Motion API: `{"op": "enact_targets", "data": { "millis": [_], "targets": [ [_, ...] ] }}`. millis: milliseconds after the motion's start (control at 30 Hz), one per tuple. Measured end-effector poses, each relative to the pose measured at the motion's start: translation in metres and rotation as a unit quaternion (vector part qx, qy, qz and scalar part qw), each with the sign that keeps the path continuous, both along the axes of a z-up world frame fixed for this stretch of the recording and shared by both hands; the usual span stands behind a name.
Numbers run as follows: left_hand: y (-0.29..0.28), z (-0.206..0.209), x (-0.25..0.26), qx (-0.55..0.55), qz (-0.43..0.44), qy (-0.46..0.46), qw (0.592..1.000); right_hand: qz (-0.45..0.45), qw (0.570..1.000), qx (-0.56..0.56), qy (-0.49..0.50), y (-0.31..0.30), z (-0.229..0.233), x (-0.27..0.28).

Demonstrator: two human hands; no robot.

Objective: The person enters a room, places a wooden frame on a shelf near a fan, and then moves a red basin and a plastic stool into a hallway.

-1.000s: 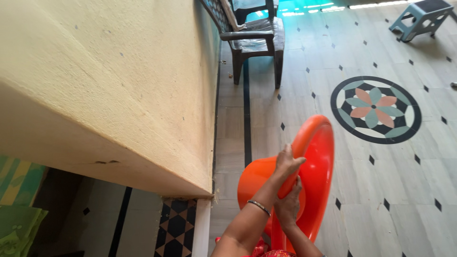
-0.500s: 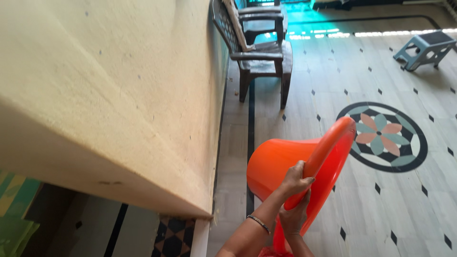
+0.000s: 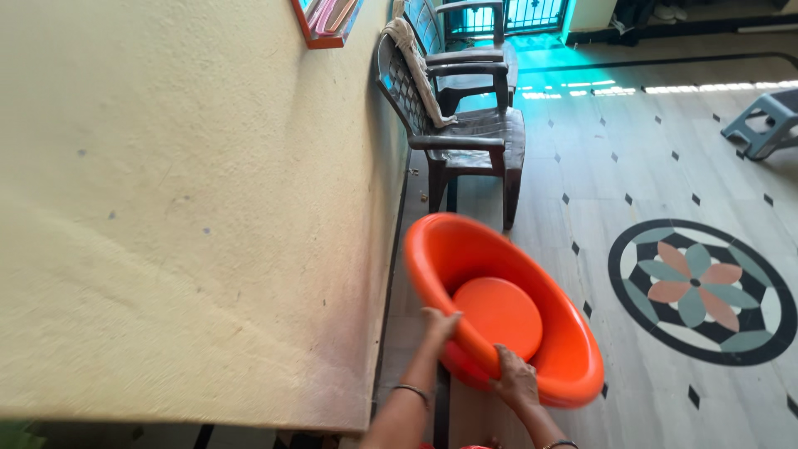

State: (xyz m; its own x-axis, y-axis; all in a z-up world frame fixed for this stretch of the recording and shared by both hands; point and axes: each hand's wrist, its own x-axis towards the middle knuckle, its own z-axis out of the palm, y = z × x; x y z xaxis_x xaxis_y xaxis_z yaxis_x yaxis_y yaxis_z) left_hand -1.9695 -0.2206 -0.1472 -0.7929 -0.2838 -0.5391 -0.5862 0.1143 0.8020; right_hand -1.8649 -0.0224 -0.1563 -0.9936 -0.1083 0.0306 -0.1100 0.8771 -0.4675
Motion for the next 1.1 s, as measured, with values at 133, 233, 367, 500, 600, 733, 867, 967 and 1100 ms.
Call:
{"op": "enact_targets", "data": {
  "millis": [133, 233, 367, 500, 600, 733, 867, 967, 1100],
  "targets": [
    [-0.081, -0.009, 0.004, 0.167, 0.086, -0.016, 0.982, 0.088, 0.992, 0.093, 0.014, -0.009, 0.002, -0.047],
    [-0.106, -0.012, 0.018, 0.194, 0.159, -0.047, 0.967, 0.131, 0.984, 0.118, 0.034, -0.030, 0.003, -0.066],
    [-0.124, -0.018, 0.002, 0.159, 0.159, -0.043, 0.973, 0.114, 0.987, 0.094, 0.063, -0.052, 0.003, -0.069],
    [-0.131, -0.015, -0.040, 0.070, 0.061, -0.039, 0.995, 0.031, 0.997, 0.041, 0.065, -0.073, -0.005, -0.061],
    [-0.139, -0.019, -0.066, 0.028, -0.005, -0.022, 0.999, 0.002, 0.999, 0.035, 0.038, -0.098, -0.022, -0.056],
    [-0.168, -0.028, -0.085, -0.018, -0.060, -0.044, 0.997, 0.041, 0.995, 0.038, -0.078, -0.143, -0.040, -0.065],
    [-0.190, -0.038, -0.081, -0.033, -0.087, -0.155, 0.983, 0.062, 0.965, -0.021, -0.255, -0.175, -0.049, -0.083],
    [-0.208, -0.041, -0.071, -0.045, -0.095, -0.178, 0.978, 0.036, 0.933, -0.073, -0.350, -0.173, -0.048, -0.105],
    [-0.217, -0.042, -0.062, -0.131, -0.103, -0.200, 0.966, -0.068, 0.931, -0.088, -0.349, -0.152, -0.042, -0.117]
  ]
}}
